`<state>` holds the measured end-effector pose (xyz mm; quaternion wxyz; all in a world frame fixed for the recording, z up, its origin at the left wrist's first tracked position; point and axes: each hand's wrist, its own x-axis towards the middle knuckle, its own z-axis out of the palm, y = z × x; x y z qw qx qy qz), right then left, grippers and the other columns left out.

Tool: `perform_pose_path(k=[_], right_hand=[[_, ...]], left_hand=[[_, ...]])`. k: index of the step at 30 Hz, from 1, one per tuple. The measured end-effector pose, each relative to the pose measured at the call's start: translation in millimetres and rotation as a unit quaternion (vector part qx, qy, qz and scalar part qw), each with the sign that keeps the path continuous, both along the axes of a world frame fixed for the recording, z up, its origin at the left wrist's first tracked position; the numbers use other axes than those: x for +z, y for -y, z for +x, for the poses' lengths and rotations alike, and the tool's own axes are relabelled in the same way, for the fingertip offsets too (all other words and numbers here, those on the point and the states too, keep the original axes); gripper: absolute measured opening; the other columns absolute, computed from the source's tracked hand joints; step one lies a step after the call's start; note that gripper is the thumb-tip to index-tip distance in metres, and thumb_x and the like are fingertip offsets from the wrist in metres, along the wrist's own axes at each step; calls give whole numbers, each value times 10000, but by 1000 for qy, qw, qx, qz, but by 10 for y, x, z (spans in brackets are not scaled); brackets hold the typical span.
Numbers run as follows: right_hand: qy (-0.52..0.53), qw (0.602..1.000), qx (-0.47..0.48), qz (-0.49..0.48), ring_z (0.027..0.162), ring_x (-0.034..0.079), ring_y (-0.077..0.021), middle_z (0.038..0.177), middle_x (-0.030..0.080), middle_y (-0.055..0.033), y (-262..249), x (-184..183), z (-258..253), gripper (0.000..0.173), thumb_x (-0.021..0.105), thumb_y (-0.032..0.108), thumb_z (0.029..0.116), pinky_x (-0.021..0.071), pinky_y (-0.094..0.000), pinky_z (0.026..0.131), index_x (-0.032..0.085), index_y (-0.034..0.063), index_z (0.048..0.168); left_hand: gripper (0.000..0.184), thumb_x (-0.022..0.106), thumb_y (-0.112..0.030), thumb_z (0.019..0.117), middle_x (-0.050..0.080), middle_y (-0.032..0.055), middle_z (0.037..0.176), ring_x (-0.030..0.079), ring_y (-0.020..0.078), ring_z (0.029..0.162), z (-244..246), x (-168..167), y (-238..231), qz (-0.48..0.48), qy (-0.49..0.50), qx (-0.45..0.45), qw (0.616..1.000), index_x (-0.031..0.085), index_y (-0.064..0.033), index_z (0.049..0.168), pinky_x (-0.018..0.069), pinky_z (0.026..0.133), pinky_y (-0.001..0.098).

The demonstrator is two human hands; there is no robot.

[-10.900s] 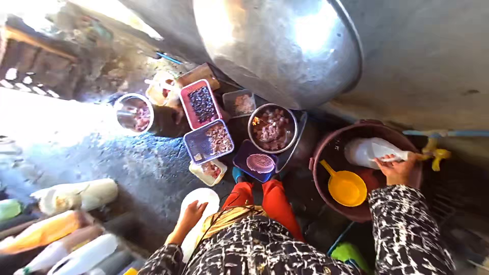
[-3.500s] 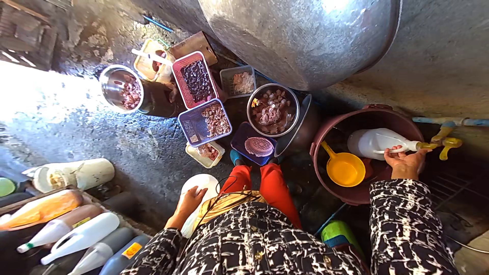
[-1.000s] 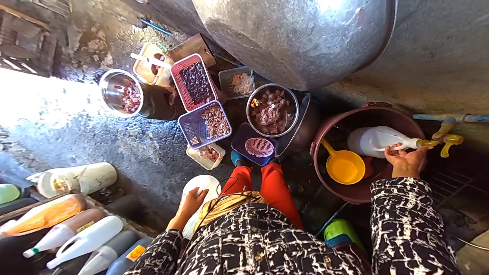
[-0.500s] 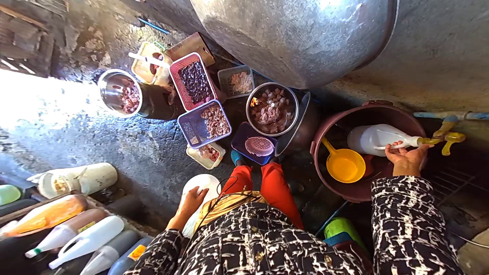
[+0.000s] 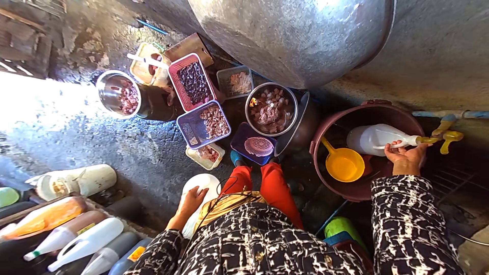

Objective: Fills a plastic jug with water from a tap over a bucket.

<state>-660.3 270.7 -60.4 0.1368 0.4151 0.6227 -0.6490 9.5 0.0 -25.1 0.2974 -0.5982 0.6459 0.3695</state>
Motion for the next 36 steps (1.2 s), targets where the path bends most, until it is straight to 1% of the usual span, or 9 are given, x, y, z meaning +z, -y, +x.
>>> perform_pose_path(k=[8,11,15,21,23,27,29,33,36], right_hand=[[-3,1000,-2,0,1042,606,-156,1221,533,-84,-11,-37,-8,650,287,649,1052,521,-326,860,352,152,1466],[-5,1000,13,4,1050,603,-170,1252,528,-100,-5,-27,4,659,263,643,1059,520,-334,867,325,154,1496],[-4,1000,5,0,1087,601,-170,1274,528,-96,4,-13,8,656,278,645,1056,519,-336,889,336,159,1493],[-1,1000,4,-2,1021,609,-158,1203,532,-82,-16,-28,-10,640,279,649,1054,525,-332,845,351,166,1468],[0,1000,2,-7,1037,606,-156,1216,532,-83,-17,-28,-12,647,278,648,1054,521,-330,858,349,162,1476],[4,1000,-2,-7,1009,612,-151,1200,539,-83,-16,-24,-9,642,286,651,1051,527,-320,838,365,162,1460],[2,1000,-1,-7,964,617,-141,1151,544,-71,-35,-46,-21,641,287,661,1046,532,-314,808,380,156,1431],[1,1000,0,-8,983,614,-148,1157,544,-73,-42,-57,-24,640,272,648,1055,526,-321,834,376,148,1441],[3,1000,-5,-7,1000,614,-153,1173,546,-79,-27,-36,-19,646,286,650,1053,525,-323,852,374,150,1451]], left_hand=[[448,540,-314,1063,657,287,884,662,437,871,35,-18,-25,3,0,5,1000,647,117,1009,481,833,641],[453,545,-316,1062,666,303,910,670,454,900,-3,16,-22,5,3,5,1000,654,123,1029,482,851,659],[451,545,-315,1063,668,305,916,672,456,908,-18,21,-23,6,6,8,1000,655,122,1033,480,856,660],[444,555,-315,1060,657,286,879,663,436,869,-42,23,-26,6,8,5,1000,651,115,1006,480,830,638],[441,555,-315,1061,658,281,879,661,431,868,-39,20,-25,4,6,6,1000,652,113,1015,482,832,636],[432,556,-305,1060,664,284,891,668,430,878,-54,42,-38,4,8,11,1000,652,115,1023,486,840,633],[437,557,-311,1061,669,282,898,670,429,884,-47,40,-35,4,11,12,1000,655,113,1032,484,846,635],[431,555,-303,1061,667,287,902,667,436,892,-44,39,-35,4,10,14,1000,655,115,1038,484,849,636],[430,558,-303,1062,668,290,911,668,432,895,-57,51,-33,7,13,17,1000,654,116,1048,483,856,636]])
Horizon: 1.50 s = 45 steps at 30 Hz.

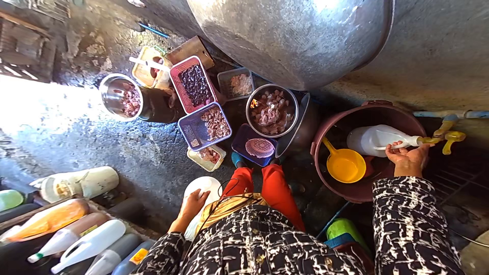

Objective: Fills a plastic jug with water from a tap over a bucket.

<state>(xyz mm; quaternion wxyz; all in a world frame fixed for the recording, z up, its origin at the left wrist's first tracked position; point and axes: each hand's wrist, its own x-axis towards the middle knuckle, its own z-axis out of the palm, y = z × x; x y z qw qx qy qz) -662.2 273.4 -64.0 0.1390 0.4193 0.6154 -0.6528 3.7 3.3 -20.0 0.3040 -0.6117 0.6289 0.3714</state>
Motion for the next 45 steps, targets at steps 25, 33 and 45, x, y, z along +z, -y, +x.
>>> perform_pose_path(k=[25,33,45], right_hand=[[-6,1000,4,-5,1033,611,-158,1219,531,-92,21,-18,11,679,256,658,1052,527,-322,862,334,135,1478],[0,1000,-8,-6,1052,603,-159,1251,524,-96,46,20,12,668,284,651,1051,523,-320,863,328,147,1486],[-2,1000,-9,-4,1078,593,-158,1264,521,-83,61,40,13,665,268,656,1053,512,-327,896,321,167,1501]], left_hand=[[429,557,-304,1059,671,285,899,671,436,881,19,-19,-12,-10,-7,-9,1000,659,111,1024,484,842,645],[437,553,-307,1062,672,294,915,673,441,902,20,-37,-4,-2,-9,-7,1000,657,118,1046,483,864,647],[452,547,-315,1067,667,306,927,669,453,919,28,-50,14,4,0,-17,1000,650,125,1042,476,867,655]])
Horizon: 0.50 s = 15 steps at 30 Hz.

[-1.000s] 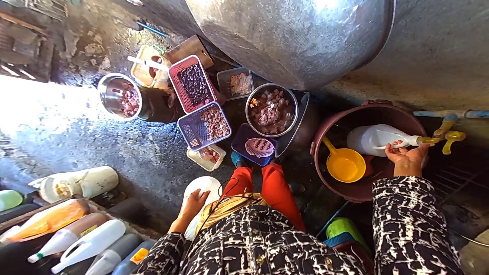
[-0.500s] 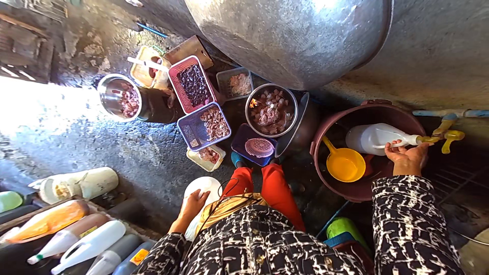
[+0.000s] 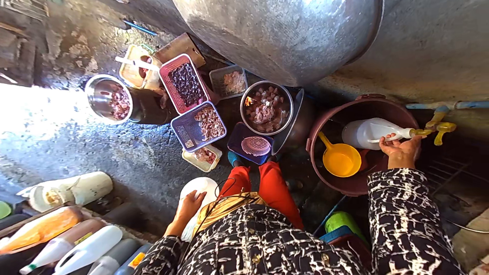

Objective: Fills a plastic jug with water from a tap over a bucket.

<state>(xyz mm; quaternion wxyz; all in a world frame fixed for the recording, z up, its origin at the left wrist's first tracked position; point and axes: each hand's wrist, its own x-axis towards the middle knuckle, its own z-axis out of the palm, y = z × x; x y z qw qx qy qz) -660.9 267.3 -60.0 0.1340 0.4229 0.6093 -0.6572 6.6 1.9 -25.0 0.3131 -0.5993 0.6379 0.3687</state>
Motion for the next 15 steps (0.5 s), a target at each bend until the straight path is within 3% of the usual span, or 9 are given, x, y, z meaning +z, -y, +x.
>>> perform_pose_path(k=[13,15], right_hand=[[-7,1000,12,13,1119,598,-166,1307,530,-79,5,80,99,677,296,651,1052,514,-330,925,333,153,1510],[2,998,56,10,1253,534,-169,1437,459,-95,129,398,265,635,220,560,1099,454,-300,1031,238,126,1562]], left_hand=[[439,570,-301,1060,676,329,931,674,480,907,-61,21,3,-15,-5,1,1000,659,130,1060,478,854,683],[430,577,-286,1057,677,340,952,673,491,922,-37,16,-2,-16,-11,10,1000,658,135,1092,475,866,691]])
